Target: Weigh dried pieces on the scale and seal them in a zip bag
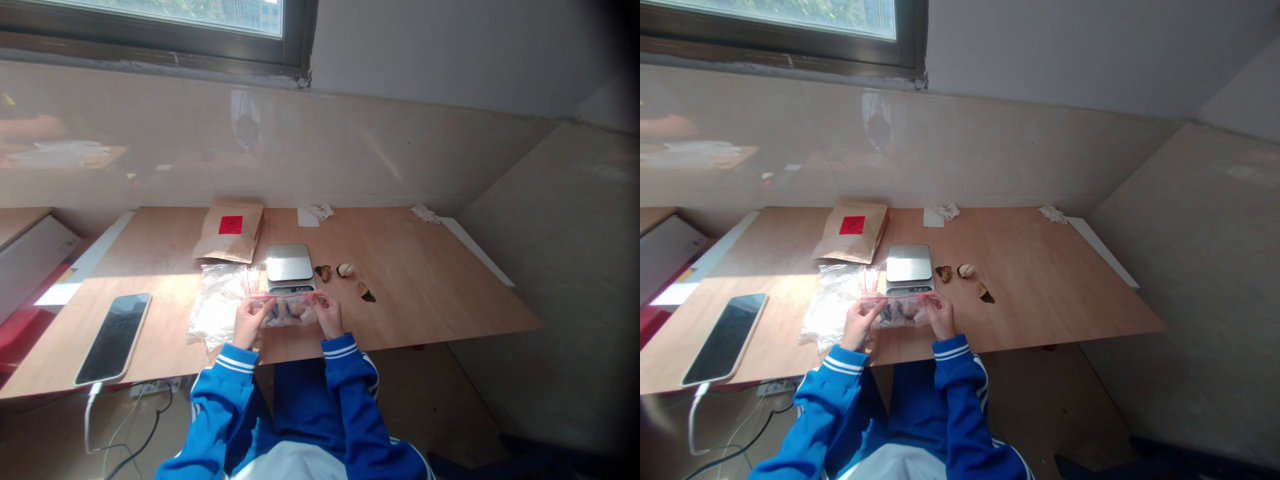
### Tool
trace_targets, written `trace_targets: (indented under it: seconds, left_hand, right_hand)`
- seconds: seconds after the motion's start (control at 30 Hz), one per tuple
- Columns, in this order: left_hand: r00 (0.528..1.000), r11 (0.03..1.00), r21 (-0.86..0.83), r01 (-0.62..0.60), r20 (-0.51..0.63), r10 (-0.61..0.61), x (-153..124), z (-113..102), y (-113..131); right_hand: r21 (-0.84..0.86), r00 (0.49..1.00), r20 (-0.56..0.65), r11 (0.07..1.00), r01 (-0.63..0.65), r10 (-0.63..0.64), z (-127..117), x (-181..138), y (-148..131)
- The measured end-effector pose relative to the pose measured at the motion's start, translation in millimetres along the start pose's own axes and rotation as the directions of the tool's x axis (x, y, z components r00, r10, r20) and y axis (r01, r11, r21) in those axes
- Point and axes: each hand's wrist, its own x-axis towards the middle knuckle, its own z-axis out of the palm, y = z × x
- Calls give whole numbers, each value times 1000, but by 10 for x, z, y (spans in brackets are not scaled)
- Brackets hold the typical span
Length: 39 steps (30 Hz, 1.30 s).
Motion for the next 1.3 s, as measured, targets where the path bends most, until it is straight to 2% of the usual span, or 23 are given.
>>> trace_targets:
  seconds: [0.13,0.23,0.33,0.57,0.8,1.0,1.3]
  left_hand:
    - [996,997,-18,75,54,-74,-12,1,61]
    - [994,999,12,33,104,-34,-23,10,120]
    - [997,1000,28,2,73,-4,-31,32,156]
    - [999,998,52,25,-31,-24,-53,76,192]
    - [996,996,-18,86,-34,-86,-54,79,173]
    - [994,994,-46,101,-36,-103,-59,87,186]
    - [994,995,-40,90,-66,-92,-70,90,161]
  right_hand:
    - [47,995,98,999,-19,14,-14,1,-22]
    - [36,994,109,999,-35,31,-28,3,-22]
    - [2,993,112,999,-37,37,-45,13,2]
    - [-108,997,74,994,6,2,-58,33,12]
    - [-31,990,131,999,-38,42,-61,19,-34]
    - [-20,997,58,998,-59,60,-21,13,9]
    - [-58,1000,1,998,-5,5,12,-3,-18]
